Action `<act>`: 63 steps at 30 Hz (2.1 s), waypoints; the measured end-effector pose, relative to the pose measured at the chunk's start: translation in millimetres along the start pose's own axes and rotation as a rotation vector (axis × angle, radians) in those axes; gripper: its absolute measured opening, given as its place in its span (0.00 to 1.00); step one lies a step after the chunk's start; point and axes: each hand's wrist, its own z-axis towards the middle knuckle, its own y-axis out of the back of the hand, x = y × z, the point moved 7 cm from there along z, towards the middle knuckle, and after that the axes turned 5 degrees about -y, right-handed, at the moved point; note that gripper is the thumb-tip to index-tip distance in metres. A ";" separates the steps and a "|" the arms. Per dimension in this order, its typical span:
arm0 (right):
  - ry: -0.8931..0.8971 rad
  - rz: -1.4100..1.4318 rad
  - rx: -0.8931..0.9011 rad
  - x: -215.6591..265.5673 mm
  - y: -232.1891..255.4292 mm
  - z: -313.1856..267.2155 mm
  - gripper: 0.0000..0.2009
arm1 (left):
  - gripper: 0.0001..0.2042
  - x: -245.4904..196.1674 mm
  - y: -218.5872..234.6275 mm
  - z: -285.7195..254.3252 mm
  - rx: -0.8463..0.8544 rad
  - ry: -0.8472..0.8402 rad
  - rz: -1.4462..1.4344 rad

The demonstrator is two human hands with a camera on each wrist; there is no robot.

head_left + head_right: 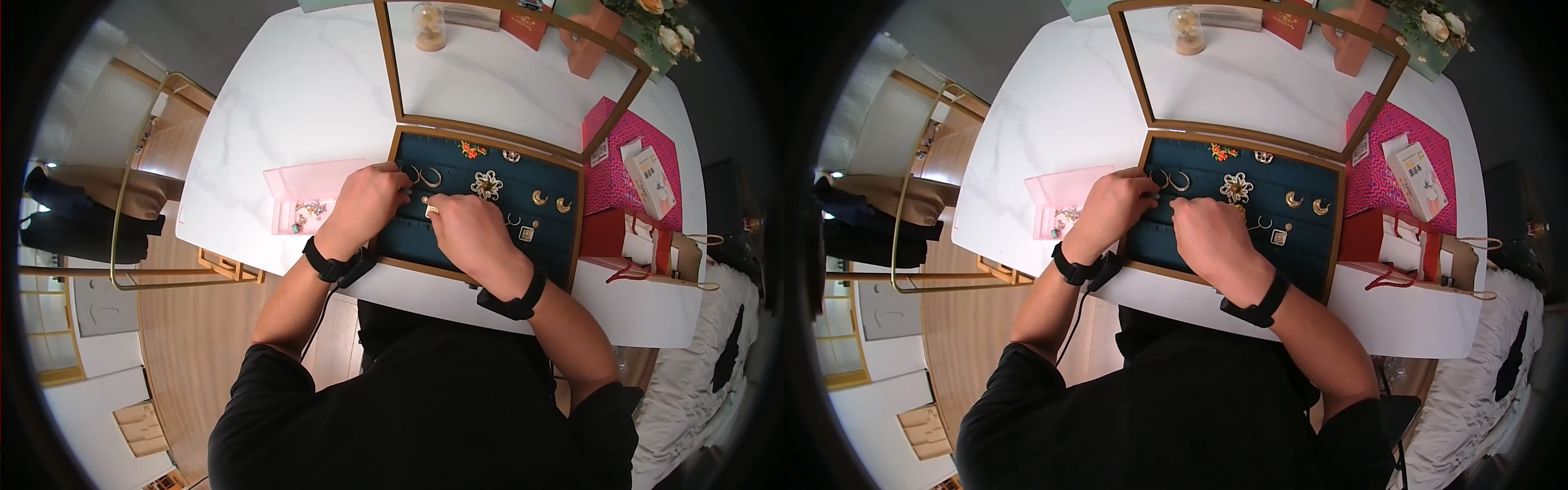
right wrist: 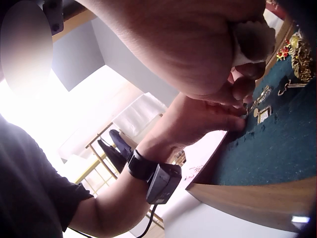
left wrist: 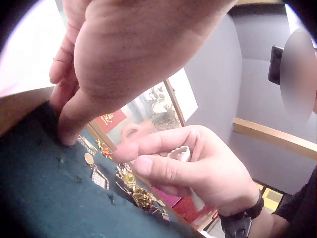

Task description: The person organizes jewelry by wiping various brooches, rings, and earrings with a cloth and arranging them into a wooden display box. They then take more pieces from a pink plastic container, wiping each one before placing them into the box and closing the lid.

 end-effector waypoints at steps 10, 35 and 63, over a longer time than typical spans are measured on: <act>0.023 0.118 -0.113 -29.7 49.4 -74.9 0.11 | 0.12 2.6 1.2 0.6 0.011 0.011 -0.071; -0.114 0.227 -0.121 -94.8 56.6 -143.9 0.07 | 0.14 -4.6 1.4 -1.8 0.032 0.037 -0.053; -0.109 0.255 -0.220 -90.2 61.2 -152.4 0.06 | 0.08 28.4 71.0 -75.3 -0.224 0.214 -0.010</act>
